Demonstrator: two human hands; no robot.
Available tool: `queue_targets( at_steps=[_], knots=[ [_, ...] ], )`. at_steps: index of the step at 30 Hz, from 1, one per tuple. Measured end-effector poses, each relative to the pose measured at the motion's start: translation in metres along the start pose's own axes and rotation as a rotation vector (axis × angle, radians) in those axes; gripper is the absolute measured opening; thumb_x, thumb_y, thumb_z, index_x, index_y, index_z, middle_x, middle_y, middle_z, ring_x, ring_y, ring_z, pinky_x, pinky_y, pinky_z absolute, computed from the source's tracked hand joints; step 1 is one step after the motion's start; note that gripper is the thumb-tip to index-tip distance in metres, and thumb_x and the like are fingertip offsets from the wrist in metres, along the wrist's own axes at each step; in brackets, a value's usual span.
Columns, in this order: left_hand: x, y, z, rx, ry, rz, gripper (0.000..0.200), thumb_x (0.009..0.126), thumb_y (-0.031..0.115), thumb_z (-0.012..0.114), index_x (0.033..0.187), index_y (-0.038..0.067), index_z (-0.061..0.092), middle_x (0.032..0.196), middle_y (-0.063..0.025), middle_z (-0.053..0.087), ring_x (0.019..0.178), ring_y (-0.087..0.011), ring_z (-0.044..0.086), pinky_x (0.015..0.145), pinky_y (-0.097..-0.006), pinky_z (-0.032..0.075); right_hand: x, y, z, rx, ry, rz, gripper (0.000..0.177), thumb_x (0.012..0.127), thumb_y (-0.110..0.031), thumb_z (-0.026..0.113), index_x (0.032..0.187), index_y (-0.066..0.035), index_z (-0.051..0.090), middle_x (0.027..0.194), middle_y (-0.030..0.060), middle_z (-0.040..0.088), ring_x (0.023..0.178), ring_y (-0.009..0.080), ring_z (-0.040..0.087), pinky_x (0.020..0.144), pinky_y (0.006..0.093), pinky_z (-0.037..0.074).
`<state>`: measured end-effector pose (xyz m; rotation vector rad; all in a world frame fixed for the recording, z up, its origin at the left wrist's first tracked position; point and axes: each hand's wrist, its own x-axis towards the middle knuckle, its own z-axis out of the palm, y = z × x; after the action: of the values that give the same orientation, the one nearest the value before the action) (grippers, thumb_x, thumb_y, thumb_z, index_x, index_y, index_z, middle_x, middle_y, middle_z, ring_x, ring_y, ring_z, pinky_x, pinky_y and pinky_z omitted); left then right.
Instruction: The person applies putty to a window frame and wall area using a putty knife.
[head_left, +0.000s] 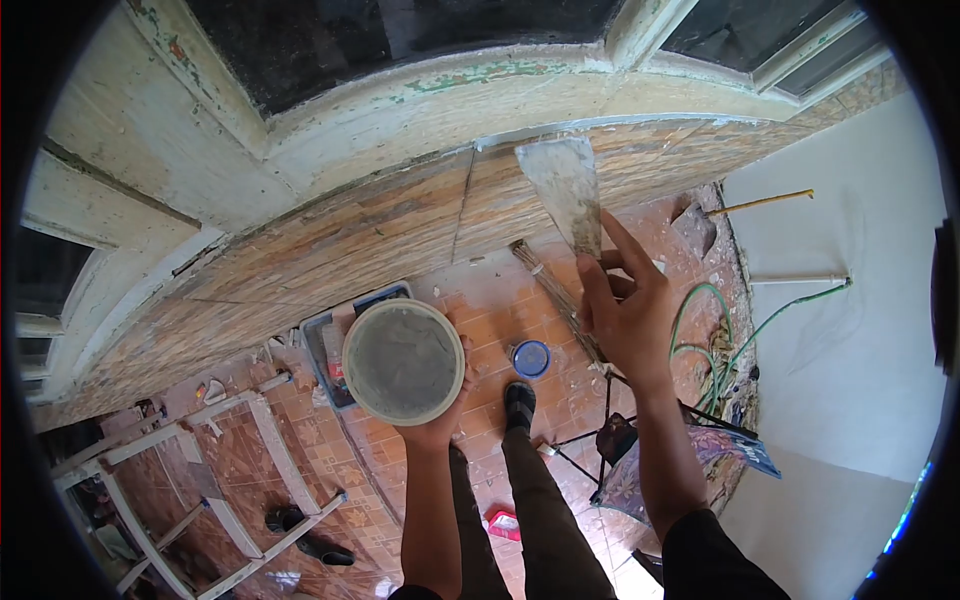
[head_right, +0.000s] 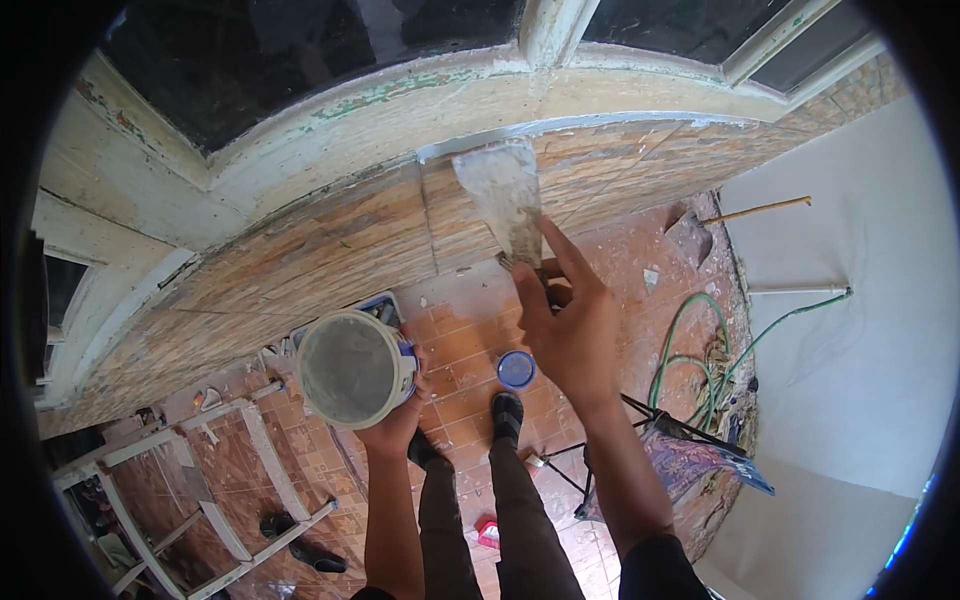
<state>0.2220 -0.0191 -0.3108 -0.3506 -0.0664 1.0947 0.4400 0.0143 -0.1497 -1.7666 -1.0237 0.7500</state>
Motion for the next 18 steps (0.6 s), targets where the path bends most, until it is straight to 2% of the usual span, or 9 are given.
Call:
queue_targets(
  at_steps=[3,6,7,9,13,16,18],
  knots=[
    [-0.014,-0.005,0.001,-0.064,0.054,0.006,0.083,0.086,0.051,0.075,0.153,0.014,0.044,0.161,-0.0167,0.036,0.139,-0.0429,0.04,0.104,-0.0557,0.046,0.006,0.019,0.039,0.106,0.059,-0.102,0.05,0.097,-0.011,0.069,0.143,0.002,0.055,0.075,0.0113,0.068,0.06,0.0102,0.064,0.051,0.0283,0.048],
    [-0.029,-0.001,-0.006,0.028,0.168,0.072,0.083,0.086,0.05,0.075,0.154,0.014,0.043,0.161,-0.0157,0.036,0.139,-0.0428,0.04,0.104,-0.0559,0.046,0.021,0.029,0.058,0.025,0.068,-0.167,0.05,0.096,-0.012,0.069,0.142,0.004,0.056,0.075,0.0114,0.068,0.061,0.009,0.064,0.052,0.0282,0.049],
    [-0.033,0.0,-0.007,0.036,0.179,0.07,0.082,0.087,0.049,0.074,0.154,0.014,0.043,0.161,-0.0155,0.035,0.139,-0.0428,0.04,0.104,-0.0559,0.046,0.021,0.022,0.055,0.006,0.069,-0.098,0.049,0.096,-0.013,0.069,0.139,0.006,0.057,0.079,0.0157,0.071,0.063,0.0161,0.069,0.057,0.0309,0.052],
    [-0.038,0.0,-0.006,-0.025,0.101,-0.008,0.082,0.087,0.049,0.074,0.154,0.014,0.042,0.161,-0.0152,0.035,0.139,-0.0428,0.04,0.104,-0.0559,0.046,0.028,0.028,0.053,-0.121,0.094,-0.175,0.049,0.094,-0.014,0.07,0.137,0.007,0.059,0.082,0.0195,0.072,0.065,0.0236,0.071,0.06,0.0344,0.054],
    [-0.039,0.004,-0.007,-0.031,0.103,0.008,0.08,0.088,0.047,0.073,0.154,0.014,0.043,0.161,-0.0154,0.035,0.139,-0.0432,0.041,0.105,-0.0563,0.045,0.028,0.015,0.045,-0.295,0.159,-0.309,0.047,0.092,-0.015,0.072,0.133,0.004,0.062,0.086,0.0243,0.072,0.07,0.0353,0.073,0.065,0.0406,0.056],
    [-0.035,0.0,0.001,-0.066,0.074,0.012,0.077,0.089,0.047,0.072,0.153,0.015,0.044,0.162,-0.0158,0.035,0.139,-0.0435,0.041,0.105,-0.0568,0.045,0.028,0.01,0.04,-0.349,0.176,-0.184,0.044,0.092,-0.015,0.071,0.132,0.002,0.064,0.089,0.0247,0.073,0.07,0.0352,0.073,0.067,0.0418,0.057],
    [-0.036,-0.001,0.006,-0.066,0.064,0.022,0.075,0.09,0.047,0.071,0.153,0.015,0.045,0.162,-0.0162,0.035,0.139,-0.0437,0.041,0.104,-0.0569,0.046,0.035,0.013,0.028,-0.271,0.201,-0.122,0.044,0.092,-0.014,0.07,0.133,0.001,0.063,0.088,0.0235,0.073,0.068,0.0323,0.073,0.065,0.0412,0.057]
  ],
)
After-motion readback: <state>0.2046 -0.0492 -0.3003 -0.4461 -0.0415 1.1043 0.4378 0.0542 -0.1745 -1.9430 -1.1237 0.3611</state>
